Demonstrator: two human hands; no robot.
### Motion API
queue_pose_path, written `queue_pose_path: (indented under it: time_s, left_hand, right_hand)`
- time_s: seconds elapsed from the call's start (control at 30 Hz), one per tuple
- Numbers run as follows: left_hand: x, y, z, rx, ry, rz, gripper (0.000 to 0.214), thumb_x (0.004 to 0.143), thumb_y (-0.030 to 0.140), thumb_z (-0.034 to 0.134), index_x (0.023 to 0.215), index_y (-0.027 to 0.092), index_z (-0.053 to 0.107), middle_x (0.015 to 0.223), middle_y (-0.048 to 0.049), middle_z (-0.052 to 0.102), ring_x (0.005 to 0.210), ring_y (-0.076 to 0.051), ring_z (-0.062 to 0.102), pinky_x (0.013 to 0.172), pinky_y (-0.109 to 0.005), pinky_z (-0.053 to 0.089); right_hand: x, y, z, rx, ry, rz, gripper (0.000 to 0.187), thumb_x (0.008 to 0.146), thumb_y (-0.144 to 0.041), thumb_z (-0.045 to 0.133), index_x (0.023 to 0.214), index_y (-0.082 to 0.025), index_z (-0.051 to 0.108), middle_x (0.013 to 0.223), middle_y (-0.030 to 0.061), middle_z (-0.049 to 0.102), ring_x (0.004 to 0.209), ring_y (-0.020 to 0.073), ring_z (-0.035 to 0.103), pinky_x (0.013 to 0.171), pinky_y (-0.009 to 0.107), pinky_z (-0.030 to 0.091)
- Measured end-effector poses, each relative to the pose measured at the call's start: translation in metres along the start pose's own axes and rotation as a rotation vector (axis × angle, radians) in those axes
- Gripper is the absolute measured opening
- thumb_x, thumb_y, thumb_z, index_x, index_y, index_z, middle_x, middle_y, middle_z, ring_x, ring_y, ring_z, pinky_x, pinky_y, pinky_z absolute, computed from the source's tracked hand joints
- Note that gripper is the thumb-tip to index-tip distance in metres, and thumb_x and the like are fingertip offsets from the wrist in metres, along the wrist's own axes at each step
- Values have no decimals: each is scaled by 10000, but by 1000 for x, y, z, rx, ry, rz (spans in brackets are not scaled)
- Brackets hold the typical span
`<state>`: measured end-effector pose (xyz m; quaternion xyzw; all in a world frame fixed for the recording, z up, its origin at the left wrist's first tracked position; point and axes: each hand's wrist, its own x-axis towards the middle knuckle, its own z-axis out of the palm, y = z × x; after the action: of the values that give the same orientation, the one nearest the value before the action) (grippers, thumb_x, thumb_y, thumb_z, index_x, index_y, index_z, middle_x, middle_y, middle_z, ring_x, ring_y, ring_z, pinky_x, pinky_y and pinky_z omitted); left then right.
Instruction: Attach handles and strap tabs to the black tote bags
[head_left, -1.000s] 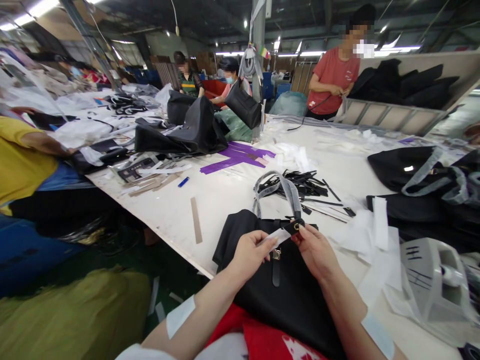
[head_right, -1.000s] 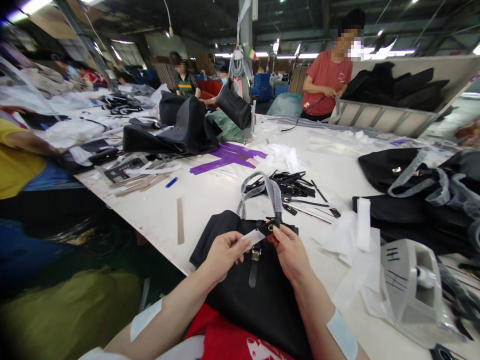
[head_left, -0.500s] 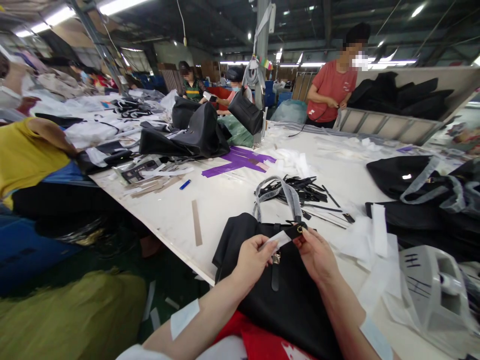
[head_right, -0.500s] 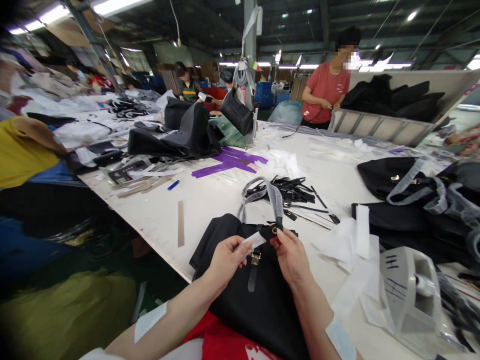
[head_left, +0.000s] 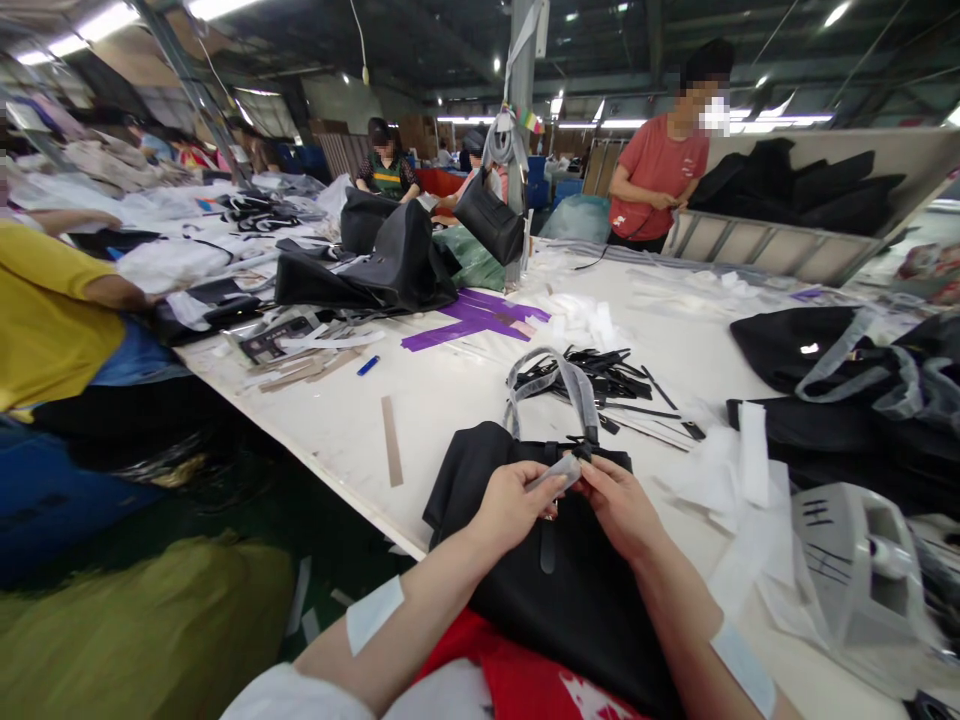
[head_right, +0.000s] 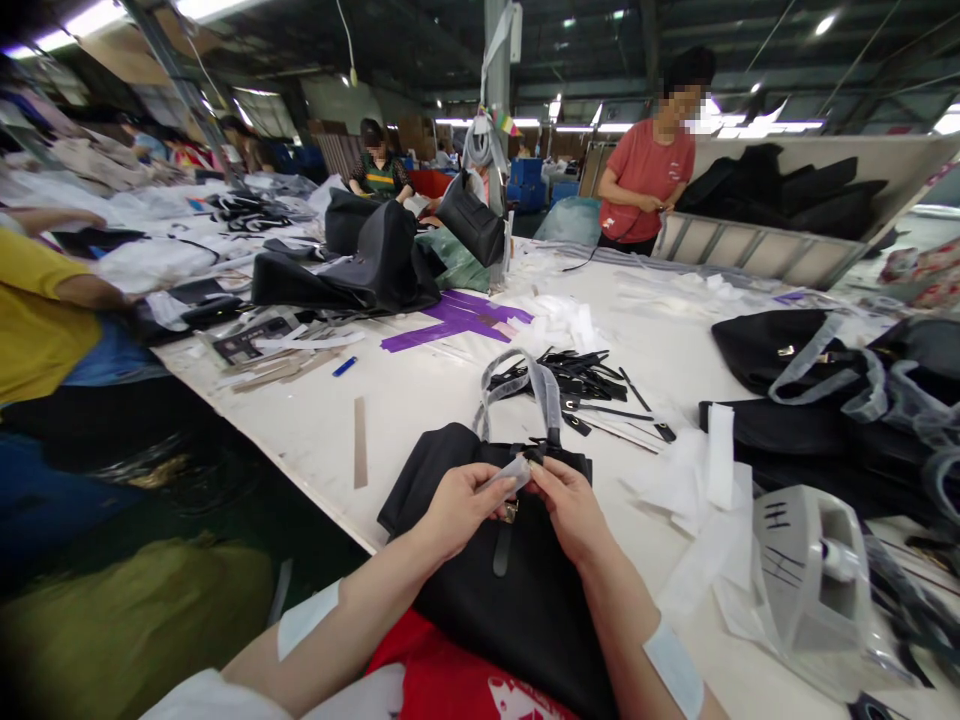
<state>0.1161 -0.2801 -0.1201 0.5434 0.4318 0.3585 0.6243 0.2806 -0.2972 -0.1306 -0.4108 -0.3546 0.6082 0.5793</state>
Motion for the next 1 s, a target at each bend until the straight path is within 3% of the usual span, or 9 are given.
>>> queue_pose_path:
  time_s: [0.1,0.23,0.3,0.47,0.6,0.73,0.9,0.93,1.0]
  left_hand:
    - [1,0,-2,34,-42,-5,369,757,486,670,800,119,668,649,-23,644,534,-103,573,540,-214,467]
    - [0,4,2,87,-59,-89,374,776,492,641,820,122,666,712,-50,690,519,-94,592,494,-189,442]
    - [0,6,5,90,-85,-128,389,792,503,619,827,117,661,725,-66,702,515,-95,605,485,-183,443]
    - [6,11,9,68,-123,-131,425,778,525,630,866,112,675,755,-85,712,542,-115,633,521,-206,484]
    - [13,9,9,30,-156,-134,470,737,559,658,856,105,678,714,-79,700,559,-126,638,557,-225,501]
    - [12,4,8,-5,-181,-166,481,725,575,657,848,110,660,694,-64,685,534,-116,619,548,-226,489]
    - [4,0,7,-94,-157,-244,472,709,588,662,791,128,597,713,-57,685,544,-109,616,546,-222,477]
    - [3,-1,7,-102,-161,-252,475,704,592,664,782,129,586,713,-56,684,544,-109,616,544,-223,476]
    - [1,-5,9,-114,-166,-277,483,695,600,665,779,133,571,708,-52,681,540,-111,615,532,-225,474]
  right_hand:
    - [4,-1,-2,125,45,75,295,759,-399,742,968,-191,740,851,35,699,758,161,603,682,261,502]
    - [11,-3,-6,201,234,96,209,722,-391,769,799,-201,725,732,12,670,630,137,584,547,233,499]
    - [11,-2,-6,176,268,64,173,675,-324,814,733,-206,701,665,-13,637,573,118,553,522,223,485]
    - [8,3,-1,77,240,-26,255,629,-322,839,607,-211,610,658,-15,619,611,140,563,555,252,496]
    - [4,2,-1,13,176,5,282,604,-349,847,590,-216,600,675,-1,629,637,160,572,591,275,509]
    - [0,-14,-9,-297,74,42,255,698,-446,760,711,-204,681,750,40,675,698,196,602,664,324,512]
    - [17,-42,-23,-908,417,-387,353,707,-426,727,995,-223,695,985,91,687,928,281,605,827,408,465]
    - [24,-45,-25,-980,434,-410,358,704,-437,723,986,-218,701,997,95,687,959,293,597,844,414,451]
    - [41,-48,-27,-1035,308,-281,332,724,-486,689,904,-209,726,926,83,707,918,293,615,813,399,453]
